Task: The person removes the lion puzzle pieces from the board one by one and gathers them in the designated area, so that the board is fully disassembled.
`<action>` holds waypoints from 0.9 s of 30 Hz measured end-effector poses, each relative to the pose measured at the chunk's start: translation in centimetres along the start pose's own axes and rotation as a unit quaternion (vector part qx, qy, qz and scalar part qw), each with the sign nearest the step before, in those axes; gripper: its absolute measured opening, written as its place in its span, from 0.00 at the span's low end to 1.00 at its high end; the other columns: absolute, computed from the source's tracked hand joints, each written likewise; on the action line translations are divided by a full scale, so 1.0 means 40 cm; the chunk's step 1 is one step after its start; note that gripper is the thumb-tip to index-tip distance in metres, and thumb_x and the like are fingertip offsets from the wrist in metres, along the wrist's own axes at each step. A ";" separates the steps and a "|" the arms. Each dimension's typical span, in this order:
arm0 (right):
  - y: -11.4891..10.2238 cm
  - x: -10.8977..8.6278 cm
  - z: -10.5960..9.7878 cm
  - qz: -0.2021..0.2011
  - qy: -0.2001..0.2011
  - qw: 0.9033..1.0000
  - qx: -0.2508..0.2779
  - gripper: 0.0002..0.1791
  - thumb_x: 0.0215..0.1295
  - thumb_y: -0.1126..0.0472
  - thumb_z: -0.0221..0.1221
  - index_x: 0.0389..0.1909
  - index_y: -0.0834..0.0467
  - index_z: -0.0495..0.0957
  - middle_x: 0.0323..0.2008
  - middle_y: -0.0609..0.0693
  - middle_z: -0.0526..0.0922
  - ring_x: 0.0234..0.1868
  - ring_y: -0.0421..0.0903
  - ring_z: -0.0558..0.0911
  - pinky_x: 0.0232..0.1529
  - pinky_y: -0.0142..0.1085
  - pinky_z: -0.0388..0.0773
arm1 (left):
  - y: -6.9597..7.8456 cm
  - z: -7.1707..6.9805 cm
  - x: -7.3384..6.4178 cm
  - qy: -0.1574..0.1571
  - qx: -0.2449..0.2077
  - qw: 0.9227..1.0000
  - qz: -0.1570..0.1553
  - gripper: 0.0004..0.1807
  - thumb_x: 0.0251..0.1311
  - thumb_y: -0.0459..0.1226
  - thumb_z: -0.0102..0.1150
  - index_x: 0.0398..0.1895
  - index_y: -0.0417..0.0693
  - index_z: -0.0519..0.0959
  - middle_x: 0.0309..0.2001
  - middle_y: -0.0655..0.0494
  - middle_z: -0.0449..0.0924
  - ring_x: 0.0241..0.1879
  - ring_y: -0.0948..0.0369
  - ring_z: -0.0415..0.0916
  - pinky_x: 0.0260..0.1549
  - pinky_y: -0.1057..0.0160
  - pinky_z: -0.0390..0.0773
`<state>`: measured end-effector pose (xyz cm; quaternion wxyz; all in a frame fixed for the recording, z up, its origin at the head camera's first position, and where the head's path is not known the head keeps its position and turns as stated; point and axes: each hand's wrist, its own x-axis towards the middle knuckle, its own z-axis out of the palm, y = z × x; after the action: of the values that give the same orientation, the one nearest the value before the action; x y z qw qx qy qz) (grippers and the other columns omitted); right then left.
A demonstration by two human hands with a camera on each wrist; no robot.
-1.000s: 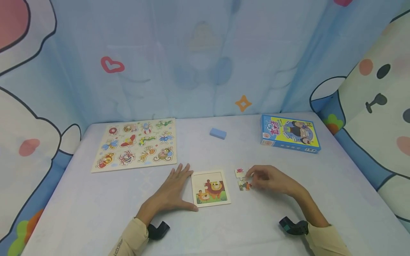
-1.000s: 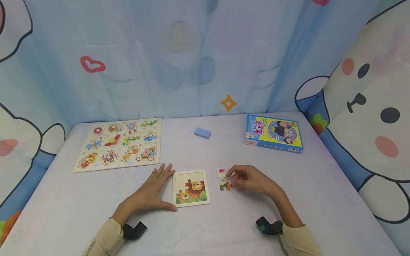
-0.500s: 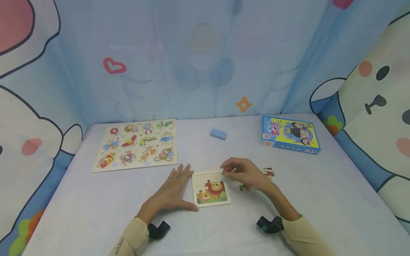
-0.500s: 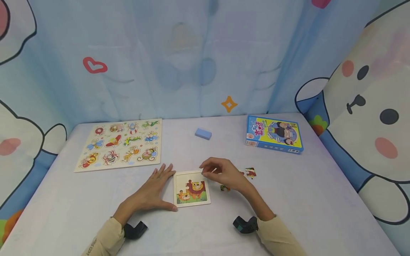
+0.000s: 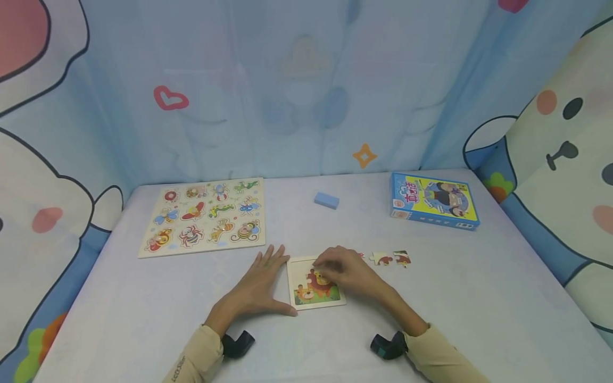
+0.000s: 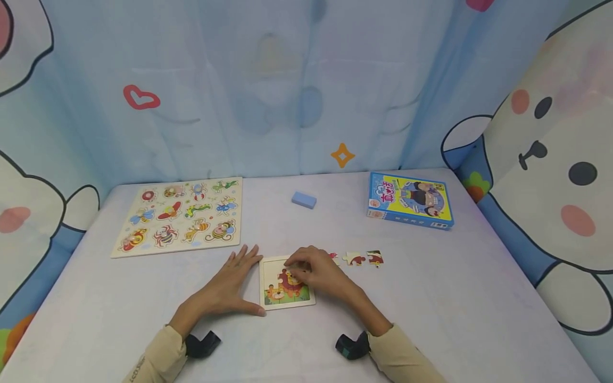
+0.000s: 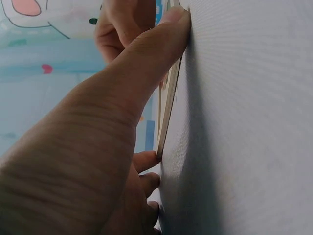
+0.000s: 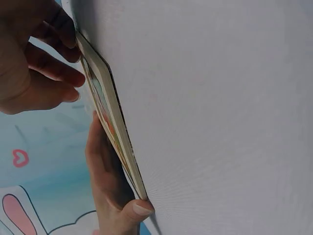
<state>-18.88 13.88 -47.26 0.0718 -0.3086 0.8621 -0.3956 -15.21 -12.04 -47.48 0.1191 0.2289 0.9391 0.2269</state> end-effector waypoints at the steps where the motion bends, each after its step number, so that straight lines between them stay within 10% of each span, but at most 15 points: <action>1: 0.001 0.000 0.002 0.001 0.002 1.000 -0.003 0.09 0.62 0.61 0.63 0.42 0.49 0.84 0.41 0.38 0.83 0.45 0.39 0.77 0.52 0.43 0.75 | 0.001 0.000 0.000 0.000 0.000 1.000 0.000 0.66 0.32 0.70 0.68 0.74 0.48 0.54 0.77 0.52 0.40 0.76 0.53 0.31 0.74 0.52 0.35; 27: -0.005 -0.002 0.003 0.011 -0.026 1.000 -0.004 0.12 0.62 0.63 0.61 0.45 0.48 0.84 0.44 0.40 0.79 0.49 0.42 0.72 0.50 0.42 0.71 | 0.002 0.000 -0.003 0.005 -0.017 1.000 -0.006 0.66 0.31 0.70 0.69 0.74 0.49 0.54 0.77 0.54 0.40 0.76 0.55 0.30 0.74 0.53 0.35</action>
<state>-18.67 13.77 -47.19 0.0967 -0.3096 0.8649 -0.3831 -15.08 -12.04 -47.42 0.1193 0.2200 0.9372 0.2431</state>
